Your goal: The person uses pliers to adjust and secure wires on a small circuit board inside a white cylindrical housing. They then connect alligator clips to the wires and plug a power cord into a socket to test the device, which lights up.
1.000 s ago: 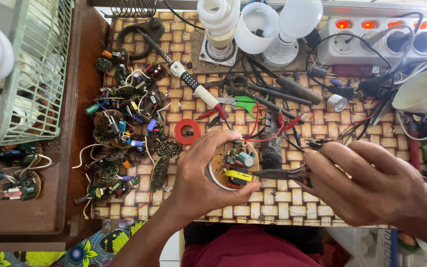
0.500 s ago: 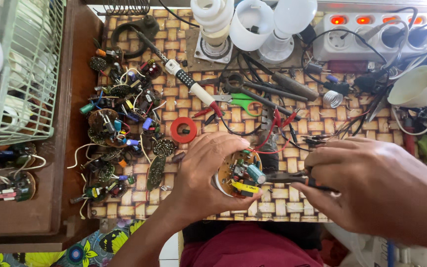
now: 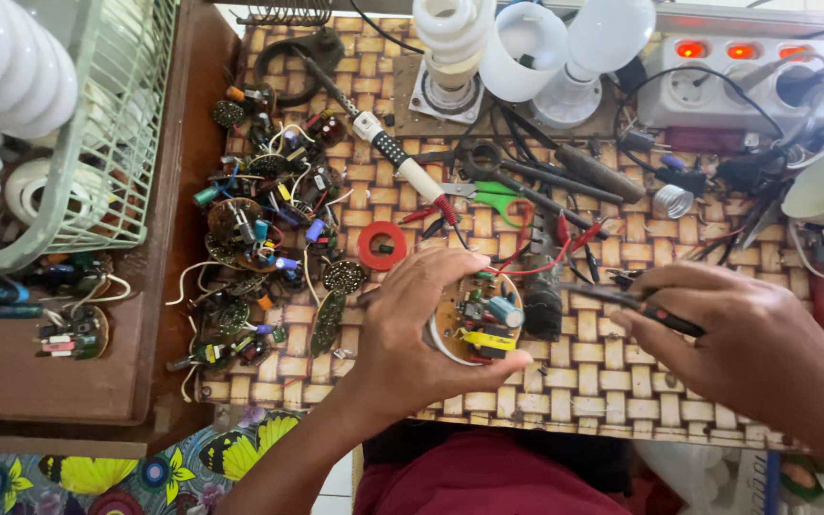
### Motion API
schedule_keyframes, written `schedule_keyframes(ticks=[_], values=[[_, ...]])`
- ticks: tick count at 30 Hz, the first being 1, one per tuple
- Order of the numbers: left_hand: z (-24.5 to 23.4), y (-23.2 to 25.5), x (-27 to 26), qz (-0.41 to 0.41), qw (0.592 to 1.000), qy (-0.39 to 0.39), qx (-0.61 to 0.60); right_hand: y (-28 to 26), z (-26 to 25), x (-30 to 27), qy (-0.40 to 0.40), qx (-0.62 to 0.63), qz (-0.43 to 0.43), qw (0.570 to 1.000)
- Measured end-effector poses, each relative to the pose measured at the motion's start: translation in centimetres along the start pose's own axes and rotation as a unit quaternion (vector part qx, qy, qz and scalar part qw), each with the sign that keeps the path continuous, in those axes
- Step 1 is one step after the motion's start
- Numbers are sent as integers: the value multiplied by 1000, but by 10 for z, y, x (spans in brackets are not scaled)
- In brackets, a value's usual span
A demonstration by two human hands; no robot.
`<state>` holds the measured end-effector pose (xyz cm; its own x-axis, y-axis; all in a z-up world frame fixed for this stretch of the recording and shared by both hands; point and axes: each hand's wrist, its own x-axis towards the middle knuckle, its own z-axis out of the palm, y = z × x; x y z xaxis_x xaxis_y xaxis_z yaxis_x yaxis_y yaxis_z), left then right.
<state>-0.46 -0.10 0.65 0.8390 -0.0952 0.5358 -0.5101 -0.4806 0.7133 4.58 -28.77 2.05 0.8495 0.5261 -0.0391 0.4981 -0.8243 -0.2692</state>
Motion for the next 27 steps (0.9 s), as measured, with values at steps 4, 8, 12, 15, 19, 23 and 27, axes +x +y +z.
schedule_keyframes(ticks=[4,8,12,15,19,23,27], values=[[1,0,0,2,1000,-6,9,-16,9,-2,156,-162,-97,970],[-1,-3,-2,23,999,-22,3,-16,16,-3,196,-269,-103,937],[-2,-3,-4,-3,999,-31,-18,-26,5,0,204,-131,-110,964],[0,1,0,15,1000,-22,-9,-47,0,6,131,150,-119,973],[5,2,-4,15,999,-29,12,-76,7,13,112,285,-107,946],[7,1,-7,30,999,-15,8,-93,13,21,145,303,-80,939],[8,1,-7,33,999,-16,20,-97,10,23,158,277,-73,945]])
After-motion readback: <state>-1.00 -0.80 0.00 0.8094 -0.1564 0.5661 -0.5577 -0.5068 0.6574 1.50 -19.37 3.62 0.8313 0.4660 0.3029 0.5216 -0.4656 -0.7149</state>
